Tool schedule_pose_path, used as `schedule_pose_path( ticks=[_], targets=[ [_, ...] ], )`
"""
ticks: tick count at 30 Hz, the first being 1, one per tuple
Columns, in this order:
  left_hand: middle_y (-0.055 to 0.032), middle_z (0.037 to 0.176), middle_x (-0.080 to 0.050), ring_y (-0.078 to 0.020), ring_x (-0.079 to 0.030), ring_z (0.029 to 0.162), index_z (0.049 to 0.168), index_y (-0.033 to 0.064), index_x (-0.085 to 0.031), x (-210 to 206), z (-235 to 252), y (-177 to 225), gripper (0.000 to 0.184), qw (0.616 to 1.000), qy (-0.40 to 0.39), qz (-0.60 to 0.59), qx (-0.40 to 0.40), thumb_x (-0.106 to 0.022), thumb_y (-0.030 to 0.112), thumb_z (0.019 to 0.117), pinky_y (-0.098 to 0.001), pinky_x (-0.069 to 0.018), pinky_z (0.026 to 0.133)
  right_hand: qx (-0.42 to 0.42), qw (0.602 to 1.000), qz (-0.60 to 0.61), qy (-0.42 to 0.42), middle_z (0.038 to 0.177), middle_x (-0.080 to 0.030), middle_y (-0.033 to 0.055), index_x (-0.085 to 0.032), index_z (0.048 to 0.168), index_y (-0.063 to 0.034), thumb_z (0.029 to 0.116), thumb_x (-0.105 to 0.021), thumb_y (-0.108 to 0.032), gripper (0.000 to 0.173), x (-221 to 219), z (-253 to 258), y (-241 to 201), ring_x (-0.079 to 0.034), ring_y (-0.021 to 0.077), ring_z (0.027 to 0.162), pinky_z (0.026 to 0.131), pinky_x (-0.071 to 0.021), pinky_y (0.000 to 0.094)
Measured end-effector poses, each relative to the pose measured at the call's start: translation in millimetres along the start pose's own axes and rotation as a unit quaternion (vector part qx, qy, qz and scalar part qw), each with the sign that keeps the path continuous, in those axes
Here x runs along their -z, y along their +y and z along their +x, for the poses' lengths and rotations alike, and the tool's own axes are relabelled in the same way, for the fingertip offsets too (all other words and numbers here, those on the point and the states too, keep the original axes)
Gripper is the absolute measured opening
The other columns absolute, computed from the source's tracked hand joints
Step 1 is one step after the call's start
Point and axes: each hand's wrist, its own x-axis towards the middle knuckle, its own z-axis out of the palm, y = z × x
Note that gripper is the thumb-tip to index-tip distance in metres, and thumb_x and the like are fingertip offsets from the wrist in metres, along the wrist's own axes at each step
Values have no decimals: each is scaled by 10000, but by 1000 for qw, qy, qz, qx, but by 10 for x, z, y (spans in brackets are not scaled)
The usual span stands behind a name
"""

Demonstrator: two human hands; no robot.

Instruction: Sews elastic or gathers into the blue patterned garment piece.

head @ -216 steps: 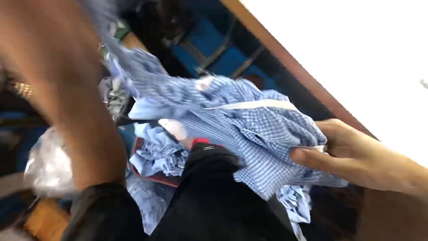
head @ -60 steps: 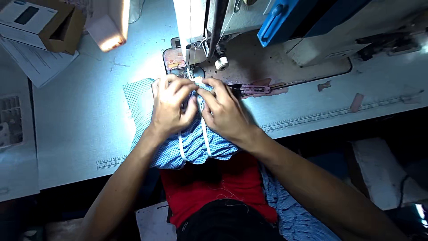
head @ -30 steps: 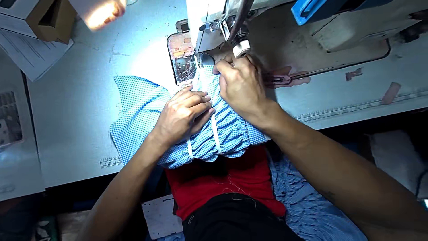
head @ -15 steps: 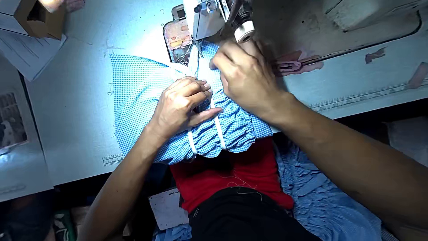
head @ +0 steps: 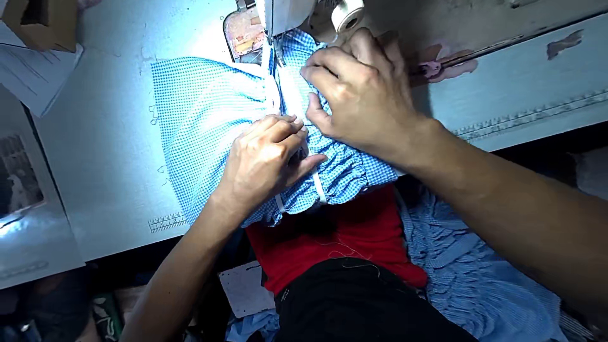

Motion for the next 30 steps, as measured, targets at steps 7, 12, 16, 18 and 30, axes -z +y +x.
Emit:
schedule_pose_path(
  ticks=[7,12,16,18,30],
  targets=[
    [-83,1173,-757,-224,-677,1198,1111,90,-793,-22,-27,39,303,1000,6,-11,1,-646,337,1013,-355,-525,1047,7,1000,-6,21,1262,-665,121,-697,1197,-93,1043,-435,-264,349,-9,-25,25,-567,401,1156,897,-397,571],
    [-84,1193,-752,-221,-674,1200,1138,96,-789,-12,-30,78,409,1000,-6,2,11,-646,451,994,-348,-525,1038,33,999,11,39,1167,-664,141,-683,1111,-82,1040,-438,-121,258,4,-48,75,-576,390,1106,858,-407,536],
    [-93,1183,-751,-223,-678,1183,1141,92,-786,-16,-48,91,416,1000,-4,8,8,-647,453,987,-344,-530,1017,13,1000,1,17,1245,-671,110,-718,1182,-117,1023,-455,-322,369,35,-62,81,-569,388,1168,923,-385,579],
    [-95,1186,-751,-222,-677,1191,1141,86,-785,-23,-55,92,411,1000,-2,5,6,-654,443,986,-344,-530,1022,21,1000,14,18,1271,-661,109,-710,1206,-111,1038,-456,-239,331,46,-73,77,-563,385,1170,922,-392,570],
    [-84,1178,-756,-216,-678,1194,1134,86,-786,-20,-55,153,422,1000,-7,4,18,-657,457,983,-341,-527,1038,23,999,5,28,1214,-669,133,-691,1132,-83,1057,-433,-168,282,40,-89,109,-576,391,1149,904,-388,571]
  ],
)
